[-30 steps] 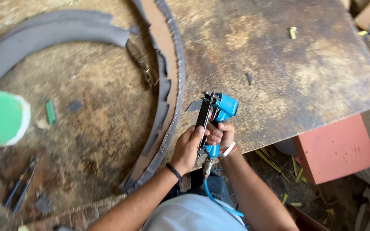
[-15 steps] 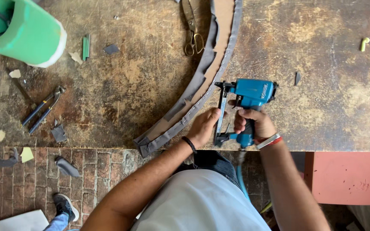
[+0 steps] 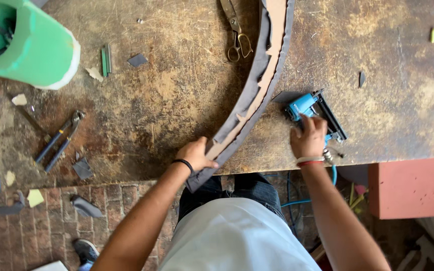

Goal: The person staples gray fabric over foam onto a curved wooden furniture frame using a pneumatic nail gun, pressing the fabric edge with one hand while driving staples. They use pliers to pull the fabric taut along the curve, then reposition the frame and continue stapling the remaining edge.

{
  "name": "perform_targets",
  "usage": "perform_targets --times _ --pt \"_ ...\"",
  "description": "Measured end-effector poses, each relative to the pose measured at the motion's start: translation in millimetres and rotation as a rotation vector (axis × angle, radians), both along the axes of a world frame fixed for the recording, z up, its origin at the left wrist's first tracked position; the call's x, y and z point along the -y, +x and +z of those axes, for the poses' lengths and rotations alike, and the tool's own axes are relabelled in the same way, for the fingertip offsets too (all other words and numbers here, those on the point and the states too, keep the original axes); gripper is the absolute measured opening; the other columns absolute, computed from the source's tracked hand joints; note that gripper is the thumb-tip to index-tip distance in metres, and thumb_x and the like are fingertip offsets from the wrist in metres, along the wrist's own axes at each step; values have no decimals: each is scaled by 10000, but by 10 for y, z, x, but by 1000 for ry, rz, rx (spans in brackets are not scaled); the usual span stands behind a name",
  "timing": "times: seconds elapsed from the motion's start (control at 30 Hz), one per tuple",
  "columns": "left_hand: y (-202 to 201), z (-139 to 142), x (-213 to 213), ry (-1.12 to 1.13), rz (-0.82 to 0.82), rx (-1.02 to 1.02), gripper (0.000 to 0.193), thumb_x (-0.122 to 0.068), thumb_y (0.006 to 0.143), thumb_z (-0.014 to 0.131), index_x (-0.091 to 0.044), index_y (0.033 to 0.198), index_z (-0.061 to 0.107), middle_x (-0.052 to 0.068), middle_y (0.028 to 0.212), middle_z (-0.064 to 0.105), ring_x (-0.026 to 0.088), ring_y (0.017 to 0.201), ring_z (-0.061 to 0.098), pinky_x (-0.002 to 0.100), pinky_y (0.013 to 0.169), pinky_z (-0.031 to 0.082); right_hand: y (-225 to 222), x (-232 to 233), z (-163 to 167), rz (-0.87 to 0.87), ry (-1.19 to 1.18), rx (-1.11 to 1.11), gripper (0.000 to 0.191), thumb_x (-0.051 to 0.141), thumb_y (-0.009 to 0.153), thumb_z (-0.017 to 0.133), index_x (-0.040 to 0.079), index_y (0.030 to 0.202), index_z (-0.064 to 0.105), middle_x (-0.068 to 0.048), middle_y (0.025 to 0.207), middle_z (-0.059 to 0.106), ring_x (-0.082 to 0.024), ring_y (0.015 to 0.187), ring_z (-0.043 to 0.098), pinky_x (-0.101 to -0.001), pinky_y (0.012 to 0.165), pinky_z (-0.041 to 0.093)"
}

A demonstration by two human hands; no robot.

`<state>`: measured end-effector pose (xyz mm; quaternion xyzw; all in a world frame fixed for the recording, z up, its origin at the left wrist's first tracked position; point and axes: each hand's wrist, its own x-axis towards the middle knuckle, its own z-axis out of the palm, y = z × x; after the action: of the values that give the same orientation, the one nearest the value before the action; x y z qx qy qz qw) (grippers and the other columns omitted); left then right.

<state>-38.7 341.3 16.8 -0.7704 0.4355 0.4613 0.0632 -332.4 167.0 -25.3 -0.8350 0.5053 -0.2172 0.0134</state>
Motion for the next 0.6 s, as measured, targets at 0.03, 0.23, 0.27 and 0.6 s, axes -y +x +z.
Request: perform_targets --times 0.03,0.23,0.27,0.6 --pt "-65 34 -8 24 -79 18 744 -496 714 892 -68 1231 572 145 1162 704 284 1053 709 424 916 589 147 -215 4 -6 311 212 420 218 845 767 123 1245 681 -134 1134 680 -281 972 704 -389 847 614" --pt "-696 73 -293 -452 -399 507 306 -197 959 722 7 1131 572 180 1147 660 309 1007 698 441 813 602 1014 -1104 8 -619 1556 1144 366 446 1018 527 100 994 647 -131 903 685 -247 755 680 -386 664 601" --pt "-742 65 -310 -541 -438 536 344 -189 939 715 47 1139 564 247 1233 620 328 1062 683 407 817 596 1091 -1139 -19 -676 1529 1214 367 451 1030 517 102 952 597 -144 893 695 -257 759 688 -398 674 606" --pt "-708 81 -420 -557 -198 -695 900 -291 868 732 80 1469 174 296 1494 351 357 1290 518 451 1076 459 983 -1205 -54 -827 1036 1097 288 261 1030 500 47 977 686 -95 862 714 -197 747 652 -374 759 524"
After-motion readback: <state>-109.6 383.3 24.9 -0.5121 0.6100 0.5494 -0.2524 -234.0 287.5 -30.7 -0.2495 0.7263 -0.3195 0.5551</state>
